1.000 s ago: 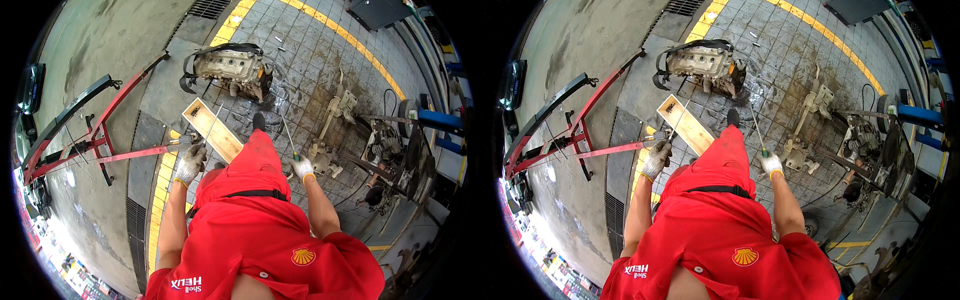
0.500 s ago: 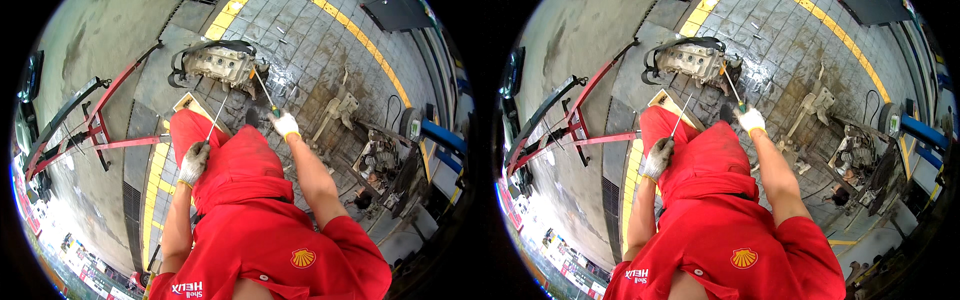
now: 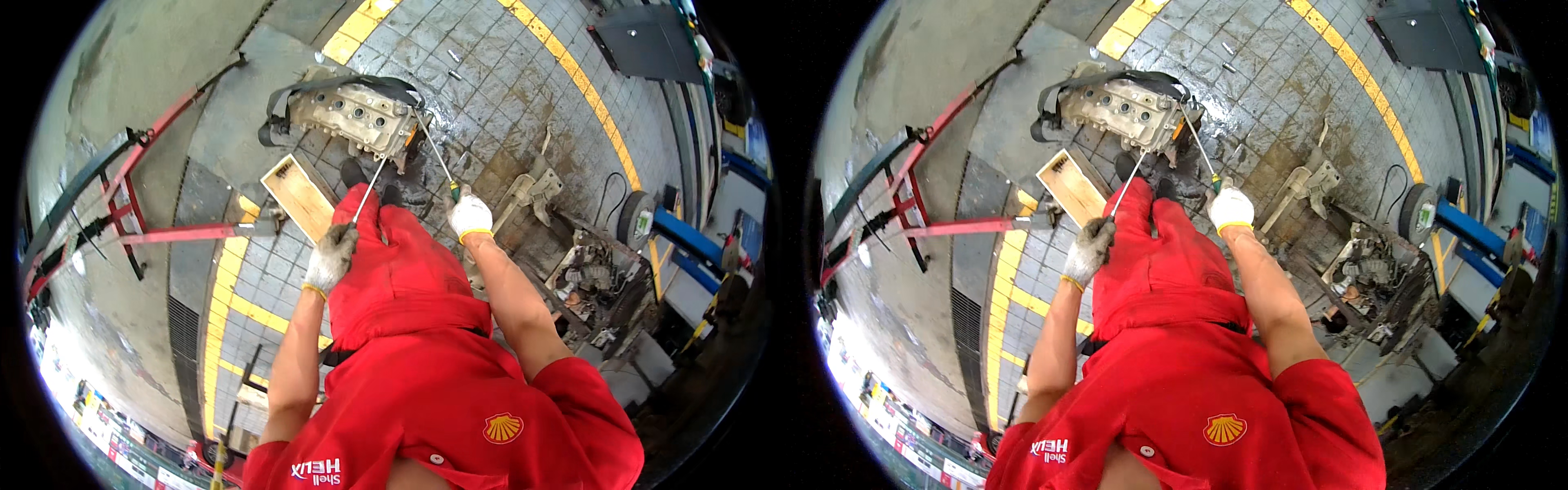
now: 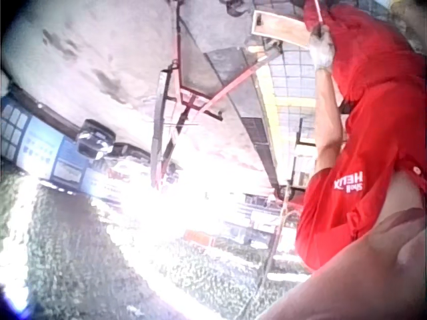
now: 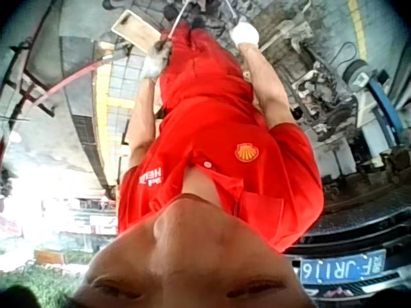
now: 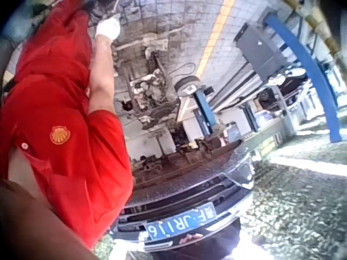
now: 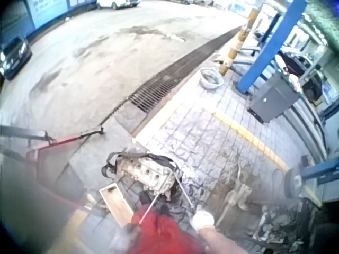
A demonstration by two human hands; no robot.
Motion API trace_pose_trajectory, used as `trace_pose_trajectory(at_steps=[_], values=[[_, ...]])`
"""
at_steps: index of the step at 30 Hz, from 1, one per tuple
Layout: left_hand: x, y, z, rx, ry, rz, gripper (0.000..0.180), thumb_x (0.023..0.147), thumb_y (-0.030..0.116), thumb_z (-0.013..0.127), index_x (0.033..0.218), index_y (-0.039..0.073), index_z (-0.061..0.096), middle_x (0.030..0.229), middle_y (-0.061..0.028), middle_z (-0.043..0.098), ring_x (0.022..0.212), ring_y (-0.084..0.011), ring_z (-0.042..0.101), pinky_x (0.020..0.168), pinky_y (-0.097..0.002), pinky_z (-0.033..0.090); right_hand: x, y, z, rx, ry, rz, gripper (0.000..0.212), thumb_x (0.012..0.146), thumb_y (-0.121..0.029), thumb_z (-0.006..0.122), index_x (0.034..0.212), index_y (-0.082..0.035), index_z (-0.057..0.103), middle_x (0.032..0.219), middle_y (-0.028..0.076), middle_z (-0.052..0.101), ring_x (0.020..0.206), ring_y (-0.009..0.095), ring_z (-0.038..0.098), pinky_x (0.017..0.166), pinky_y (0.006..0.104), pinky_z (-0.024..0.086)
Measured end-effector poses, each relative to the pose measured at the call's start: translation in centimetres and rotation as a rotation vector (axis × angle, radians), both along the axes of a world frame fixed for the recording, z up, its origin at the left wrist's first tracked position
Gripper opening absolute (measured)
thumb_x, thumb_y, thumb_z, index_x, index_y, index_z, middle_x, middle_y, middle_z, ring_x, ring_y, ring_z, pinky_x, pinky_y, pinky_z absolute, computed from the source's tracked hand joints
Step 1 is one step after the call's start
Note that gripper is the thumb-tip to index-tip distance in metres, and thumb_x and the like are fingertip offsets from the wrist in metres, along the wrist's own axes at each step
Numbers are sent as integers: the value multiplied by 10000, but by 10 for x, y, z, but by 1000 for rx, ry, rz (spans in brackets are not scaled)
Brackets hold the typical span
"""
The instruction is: The person uses a power impact wrench to remove bolts from a car engine block. They then use two screwdrivers to pry off the valve cover, revealing the internal camshafts and valve train components.
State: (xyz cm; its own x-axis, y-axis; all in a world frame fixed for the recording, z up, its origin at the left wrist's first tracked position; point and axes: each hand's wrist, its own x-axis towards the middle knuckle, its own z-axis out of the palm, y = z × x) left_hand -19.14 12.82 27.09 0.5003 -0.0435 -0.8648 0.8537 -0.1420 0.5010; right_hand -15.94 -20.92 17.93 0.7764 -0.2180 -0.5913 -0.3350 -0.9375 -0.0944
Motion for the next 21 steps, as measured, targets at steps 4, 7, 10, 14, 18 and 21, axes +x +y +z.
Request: trace_pose_trajectory(at_steps=[4,7,10,14,18,21], values=[[18,2,-23,17,21,-46,382,1080,365,641,1206,5,668,810,-10,603,594,-98,527,540,-297,454,6,-12,-18,13,145,-46,606,975,-511,694,1268,12,608,1059,319,757,1051,507,723,917,568,571],[11,0,-47,-32,67,7,388,1081,372,643,1210,7,665,812,-16,600,584,-100,529,533,-298,459,12,-25,-29,73,219,-55,636,944,-530,727,1256,14,614,1085,333,751,1094,525,706,948,571,565],[10,-12,-67,-52,142,45,370,1082,360,647,1211,14,665,817,-4,597,597,-90,519,538,-285,449,19,-38,-39,93,313,-132,617,921,-480,743,1303,-10,621,1140,342,737,1159,516,686,974,567,558],[-3,-44,-95,0,199,114,333,1083,339,650,1180,21,668,821,15,602,626,-78,510,552,-274,435,15,-50,-47,197,294,-151,506,899,-330,726,1302,-42,625,1085,317,739,1092,504,700,928,563,563],[-20,-94,-126,57,183,237,332,1086,324,648,1194,11,672,837,10,613,662,-73,528,570,-270,442,-4,-73,-76,265,279,-127,487,900,-302,731,1307,-61,619,1016,280,738,1031,513,701,877,567,563],[-45,-141,-152,58,106,378,321,1093,309,641,1214,14,672,851,10,617,693,-70,526,584,-266,444,-1,-70,-74,281,277,-93,437,914,-306,736,1251,-60,603,1001,289,738,1012,521,704,855,598,561]])
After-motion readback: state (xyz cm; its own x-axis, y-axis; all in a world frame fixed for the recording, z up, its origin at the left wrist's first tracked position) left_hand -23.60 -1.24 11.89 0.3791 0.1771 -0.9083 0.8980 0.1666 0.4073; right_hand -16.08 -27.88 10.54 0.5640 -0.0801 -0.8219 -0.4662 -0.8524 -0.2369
